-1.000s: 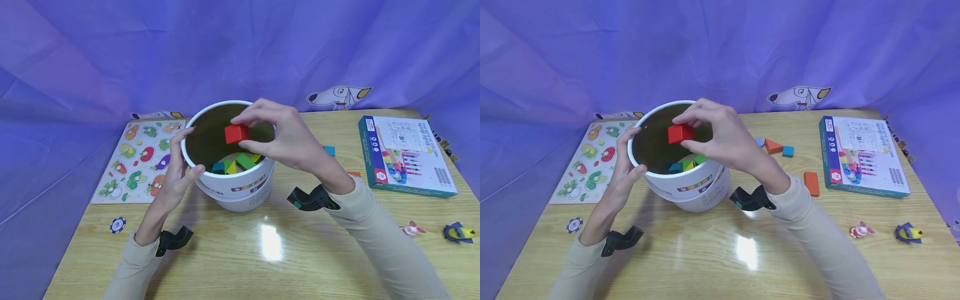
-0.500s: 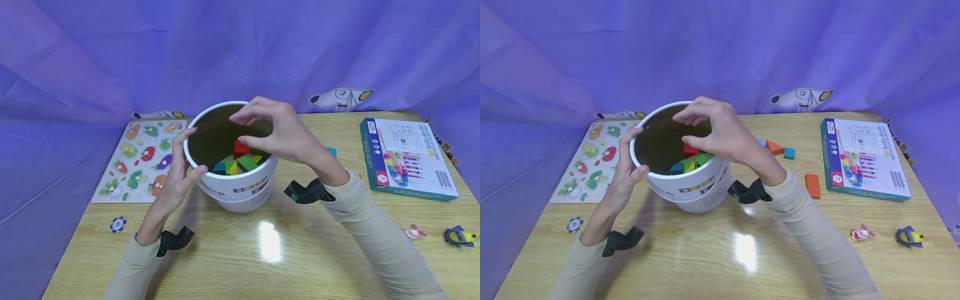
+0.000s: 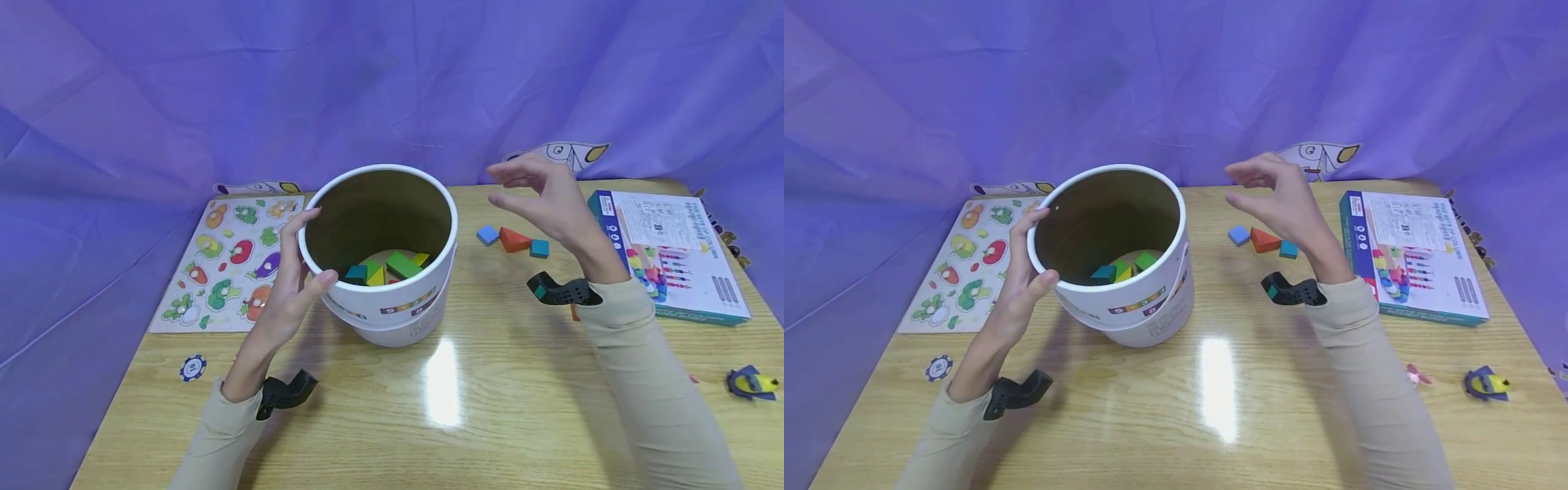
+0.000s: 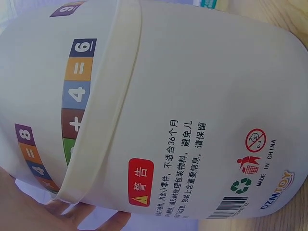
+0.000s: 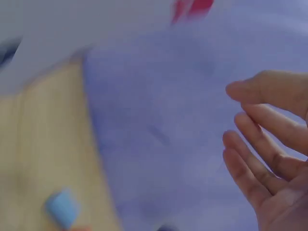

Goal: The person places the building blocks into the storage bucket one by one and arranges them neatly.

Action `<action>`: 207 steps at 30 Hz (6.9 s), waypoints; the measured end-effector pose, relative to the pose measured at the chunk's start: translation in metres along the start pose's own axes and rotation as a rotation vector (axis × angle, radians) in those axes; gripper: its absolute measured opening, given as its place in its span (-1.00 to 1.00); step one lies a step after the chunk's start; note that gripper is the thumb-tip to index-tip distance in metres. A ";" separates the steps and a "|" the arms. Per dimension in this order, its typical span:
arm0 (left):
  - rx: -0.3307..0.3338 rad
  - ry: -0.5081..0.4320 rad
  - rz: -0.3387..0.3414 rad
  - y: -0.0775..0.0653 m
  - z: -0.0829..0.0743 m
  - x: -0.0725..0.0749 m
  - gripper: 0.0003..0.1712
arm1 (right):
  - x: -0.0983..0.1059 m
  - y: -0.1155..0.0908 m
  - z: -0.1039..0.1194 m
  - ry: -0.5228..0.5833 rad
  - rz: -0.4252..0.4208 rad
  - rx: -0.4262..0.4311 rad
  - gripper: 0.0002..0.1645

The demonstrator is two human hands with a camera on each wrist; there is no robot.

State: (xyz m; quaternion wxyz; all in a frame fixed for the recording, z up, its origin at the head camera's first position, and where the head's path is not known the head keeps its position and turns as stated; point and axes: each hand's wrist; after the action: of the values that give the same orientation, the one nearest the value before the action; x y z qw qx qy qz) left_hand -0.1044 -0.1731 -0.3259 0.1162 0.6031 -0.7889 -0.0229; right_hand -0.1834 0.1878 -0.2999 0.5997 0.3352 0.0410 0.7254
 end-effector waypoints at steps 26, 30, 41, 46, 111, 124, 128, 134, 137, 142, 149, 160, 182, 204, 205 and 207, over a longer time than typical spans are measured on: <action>0.009 0.011 -0.001 0.000 -0.001 -0.001 -0.12 | -0.014 -0.051 -0.101 -0.276 0.148 -0.352 -0.43; 0.009 0.013 -0.005 0.000 -0.001 -0.001 -0.11 | -0.013 -0.053 -0.102 -0.268 0.129 -0.358 -0.43; 0.001 0.002 -0.012 0.000 -0.001 0.001 -0.11 | -0.004 -0.028 -0.053 -0.292 -0.053 -0.199 -0.45; 0.004 -0.006 -0.014 0.000 -0.001 0.001 -0.10 | -0.010 -0.005 0.005 -0.221 -0.175 0.047 -0.47; -0.003 0.017 0.010 0.001 0.000 0.000 -0.15 | -0.035 -0.027 -0.083 0.030 -0.078 -0.419 -0.44; 0.006 0.012 0.001 0.000 -0.001 0.000 -0.13 | -0.050 -0.031 -0.103 -0.106 0.002 -0.473 -0.40; 0.008 0.009 0.001 0.000 -0.001 0.000 -0.13 | -0.051 -0.030 -0.103 -0.182 0.034 -0.464 -0.47; 0.009 0.006 -0.001 0.000 0.000 0.000 -0.11 | -0.049 -0.030 -0.098 -0.146 0.047 -0.488 -0.50; 0.007 0.002 -0.003 -0.001 0.000 0.000 -0.10 | -0.046 -0.027 -0.087 -0.097 0.042 -0.494 -0.48; 0.002 -0.001 0.001 -0.001 0.000 0.000 -0.10 | -0.033 -0.014 -0.052 -0.104 -0.015 -0.383 -0.49; -0.001 0.001 -0.001 0.000 0.000 0.000 -0.12 | -0.019 0.005 0.020 -0.051 -0.128 -0.092 -0.52; -0.007 -0.001 -0.007 0.000 -0.001 0.002 -0.12 | -0.046 0.015 0.094 0.045 0.067 0.220 -0.56; -0.004 0.001 0.001 0.000 0.002 0.001 -0.10 | -0.045 0.007 0.086 0.209 0.120 0.289 -0.58; -0.002 0.001 0.002 -0.001 0.000 0.001 -0.13 | 0.004 -0.073 -0.061 -0.165 -0.149 -0.425 -0.50; -0.001 -0.001 0.001 -0.001 0.000 0.001 -0.13 | 0.003 -0.076 -0.066 -0.180 -0.133 -0.451 -0.49; 0.000 -0.006 -0.003 -0.001 0.000 0.001 -0.12 | 0.002 -0.080 -0.076 -0.188 -0.111 -0.481 -0.48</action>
State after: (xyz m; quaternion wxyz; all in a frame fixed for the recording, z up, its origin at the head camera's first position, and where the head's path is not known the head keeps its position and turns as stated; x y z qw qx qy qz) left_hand -0.1038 -0.1742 -0.3260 0.1139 0.6040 -0.7884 -0.0250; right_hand -0.1571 0.2381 -0.3948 0.7022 0.2462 -0.1705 0.6459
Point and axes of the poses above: each hand's wrist, its own y-axis towards the middle knuckle, its own x-axis out of the back of the hand, z = x × y, and after that the axes turned 12 degrees about x, right-handed
